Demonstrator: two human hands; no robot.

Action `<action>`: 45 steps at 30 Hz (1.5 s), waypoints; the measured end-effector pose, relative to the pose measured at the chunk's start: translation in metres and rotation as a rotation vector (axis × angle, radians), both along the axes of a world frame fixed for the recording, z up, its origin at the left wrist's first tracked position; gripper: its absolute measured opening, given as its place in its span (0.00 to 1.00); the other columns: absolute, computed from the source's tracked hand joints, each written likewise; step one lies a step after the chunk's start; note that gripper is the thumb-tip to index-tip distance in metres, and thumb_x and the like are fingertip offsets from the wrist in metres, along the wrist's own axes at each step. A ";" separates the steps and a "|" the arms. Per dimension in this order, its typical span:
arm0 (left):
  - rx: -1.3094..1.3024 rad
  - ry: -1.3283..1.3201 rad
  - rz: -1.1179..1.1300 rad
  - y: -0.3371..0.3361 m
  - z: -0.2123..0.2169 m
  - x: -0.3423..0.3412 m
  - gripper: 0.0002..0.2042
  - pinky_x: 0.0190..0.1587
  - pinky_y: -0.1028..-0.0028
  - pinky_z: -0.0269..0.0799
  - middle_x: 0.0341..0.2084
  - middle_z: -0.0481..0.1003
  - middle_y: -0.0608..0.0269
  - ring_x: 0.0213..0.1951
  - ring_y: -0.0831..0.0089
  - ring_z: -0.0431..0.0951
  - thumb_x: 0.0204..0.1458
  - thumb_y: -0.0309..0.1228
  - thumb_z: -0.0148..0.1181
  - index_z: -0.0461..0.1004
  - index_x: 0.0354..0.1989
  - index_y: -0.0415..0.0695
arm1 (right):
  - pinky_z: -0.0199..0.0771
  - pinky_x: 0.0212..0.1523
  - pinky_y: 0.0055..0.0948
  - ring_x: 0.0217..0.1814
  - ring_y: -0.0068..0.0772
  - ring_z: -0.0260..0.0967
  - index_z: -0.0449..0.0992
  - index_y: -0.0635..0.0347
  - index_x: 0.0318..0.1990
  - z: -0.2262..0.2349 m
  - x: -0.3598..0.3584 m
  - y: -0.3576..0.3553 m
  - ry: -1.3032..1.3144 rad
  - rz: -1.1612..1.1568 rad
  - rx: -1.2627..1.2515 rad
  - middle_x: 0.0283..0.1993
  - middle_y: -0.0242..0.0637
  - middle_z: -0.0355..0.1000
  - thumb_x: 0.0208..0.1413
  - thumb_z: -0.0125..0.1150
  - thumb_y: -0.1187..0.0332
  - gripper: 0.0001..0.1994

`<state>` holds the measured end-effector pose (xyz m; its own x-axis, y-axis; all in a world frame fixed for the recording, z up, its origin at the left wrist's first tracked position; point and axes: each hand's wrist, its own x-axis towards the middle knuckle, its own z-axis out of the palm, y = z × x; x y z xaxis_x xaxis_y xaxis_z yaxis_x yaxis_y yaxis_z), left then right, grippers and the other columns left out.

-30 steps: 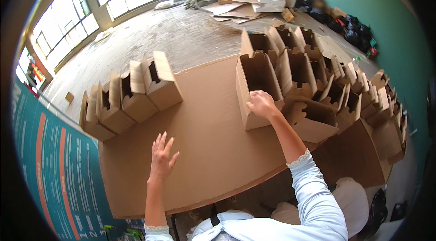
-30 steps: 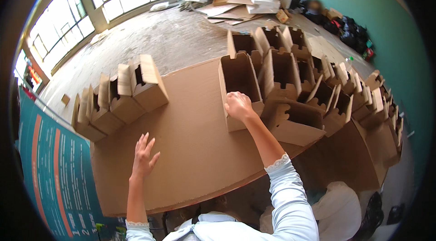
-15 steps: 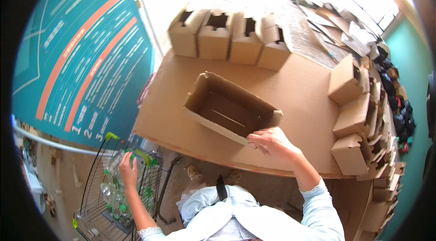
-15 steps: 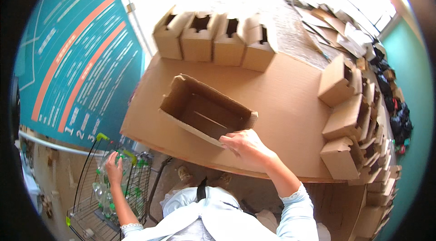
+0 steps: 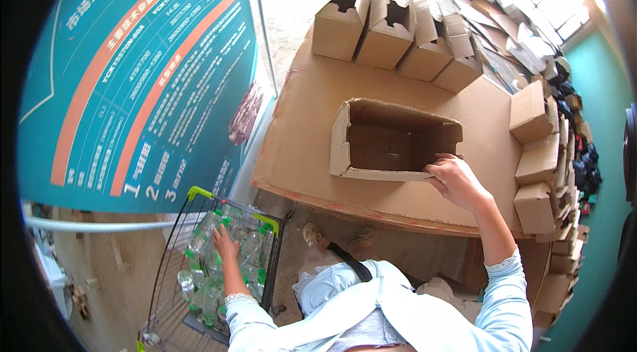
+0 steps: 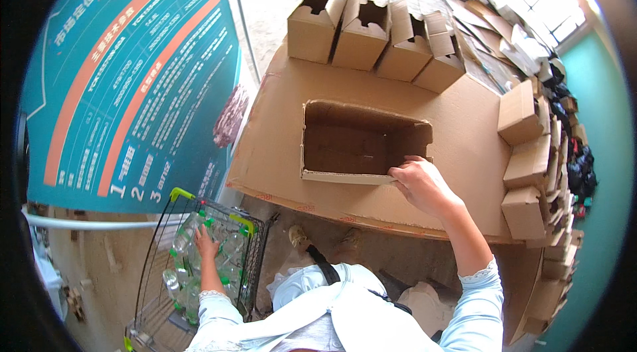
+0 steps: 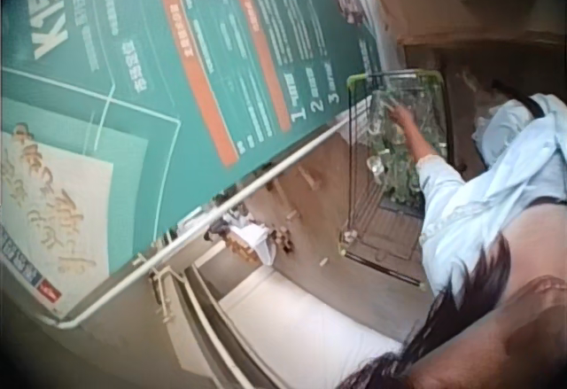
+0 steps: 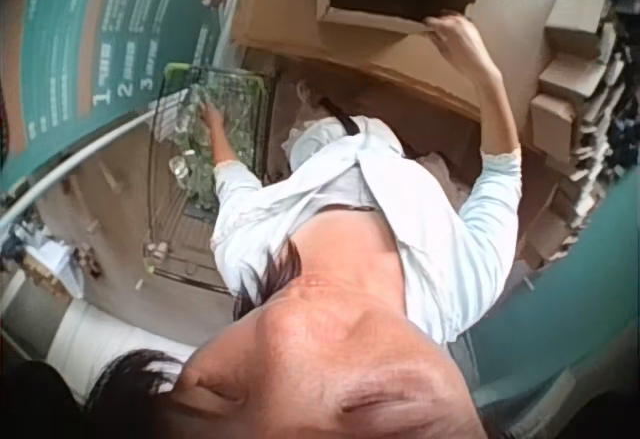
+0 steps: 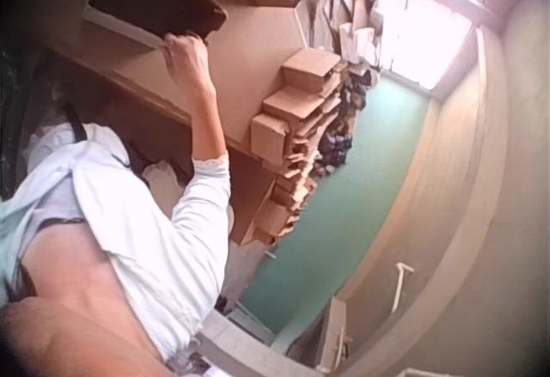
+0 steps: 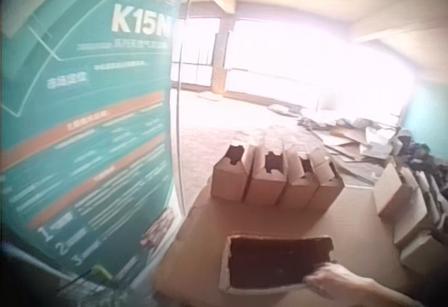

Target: The person places bottles from a shopping cart into individual cardboard boxes on a table, folding the top flaps down by hand and moving the completed boxes to the side.

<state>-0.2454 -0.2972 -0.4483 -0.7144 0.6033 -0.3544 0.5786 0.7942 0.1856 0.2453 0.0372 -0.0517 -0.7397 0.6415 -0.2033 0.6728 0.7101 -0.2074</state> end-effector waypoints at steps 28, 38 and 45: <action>0.954 -0.334 0.444 0.002 0.095 -0.047 0.35 0.49 0.60 0.73 0.48 0.74 0.49 0.47 0.61 0.76 0.42 0.40 0.72 0.68 0.57 0.34 | 0.69 0.57 0.45 0.41 0.51 0.72 0.71 0.62 0.33 -0.015 0.018 -0.049 0.111 -0.136 0.028 0.29 0.44 0.72 0.53 0.61 0.74 0.05; 1.859 -1.275 -0.790 0.225 0.451 0.119 0.43 0.67 0.54 0.56 0.56 0.66 0.49 0.60 0.55 0.64 0.48 0.57 0.61 0.59 0.64 0.37 | 0.69 0.34 0.44 0.34 0.55 0.70 0.69 0.61 0.30 -0.009 0.049 -0.047 0.310 -0.035 -0.099 0.24 0.49 0.67 0.45 0.62 0.79 0.07; 0.803 -0.723 -1.228 0.331 0.463 0.328 0.37 0.46 0.72 0.74 0.39 0.77 0.58 0.41 0.68 0.79 0.32 0.39 0.77 0.67 0.52 0.38 | 0.72 0.46 0.35 0.39 0.42 0.75 0.71 0.56 0.33 -0.017 0.069 -0.048 0.315 0.024 0.121 0.27 0.38 0.72 0.43 0.61 0.76 0.08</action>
<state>0.0825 0.0339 0.0149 0.4711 0.8350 0.2845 0.3674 -0.4789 0.7973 0.3146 -0.0104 -0.0691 -0.7695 0.6284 0.1142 0.5717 0.7575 -0.3152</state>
